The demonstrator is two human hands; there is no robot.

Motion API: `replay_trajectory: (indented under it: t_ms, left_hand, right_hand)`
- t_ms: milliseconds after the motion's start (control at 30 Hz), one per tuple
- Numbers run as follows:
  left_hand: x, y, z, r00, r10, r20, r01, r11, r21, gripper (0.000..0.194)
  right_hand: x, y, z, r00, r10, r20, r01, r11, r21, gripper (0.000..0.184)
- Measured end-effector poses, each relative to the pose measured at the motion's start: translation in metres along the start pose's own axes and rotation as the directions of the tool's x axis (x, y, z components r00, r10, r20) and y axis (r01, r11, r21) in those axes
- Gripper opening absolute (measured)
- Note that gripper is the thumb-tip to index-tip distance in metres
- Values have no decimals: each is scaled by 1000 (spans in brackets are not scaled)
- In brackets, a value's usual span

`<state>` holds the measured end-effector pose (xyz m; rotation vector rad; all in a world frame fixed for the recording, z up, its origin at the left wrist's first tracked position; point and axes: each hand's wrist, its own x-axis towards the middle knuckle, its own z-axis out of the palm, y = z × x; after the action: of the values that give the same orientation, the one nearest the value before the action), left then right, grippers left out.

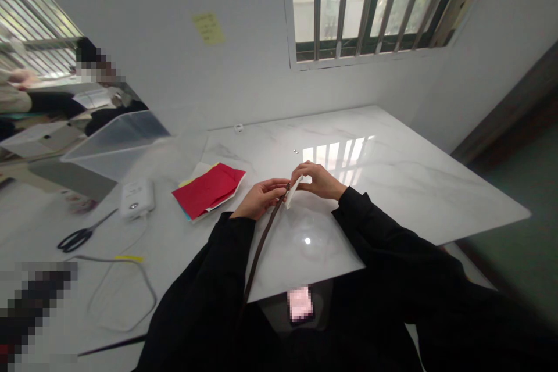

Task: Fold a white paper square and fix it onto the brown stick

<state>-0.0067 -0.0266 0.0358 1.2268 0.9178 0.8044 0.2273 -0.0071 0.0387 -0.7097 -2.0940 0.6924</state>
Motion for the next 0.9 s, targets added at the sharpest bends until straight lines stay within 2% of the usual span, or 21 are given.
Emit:
replay_trajectory:
  t_ms: [167, 300, 433, 700, 900]
  left_hand:
    - [1, -1, 0, 1000, 7, -4, -7, 999, 48, 48]
    - [6, -9, -4, 999, -7, -43, 8, 1000, 23, 53]
    - [11, -16, -7, 999, 2, -49, 1, 999, 48, 47]
    - [11, -14, -5, 999, 16, -49, -17, 1000, -12, 40]
    - [13, -19, -6, 997, 16, -75, -18, 1000, -25, 47]
  right_hand:
    - [-1, 2, 0, 994, 111, 19, -111, 993, 39, 17]
    - [-2, 5, 1, 982, 170, 78, -181, 969, 167, 24]
    - [-1, 5, 4, 969, 221, 111, -243, 935, 258, 26]
    - [0, 13, 8, 957, 241, 160, -288, 854, 433, 37]
    - [0, 16, 12, 947, 270, 172, -320, 813, 487, 38]
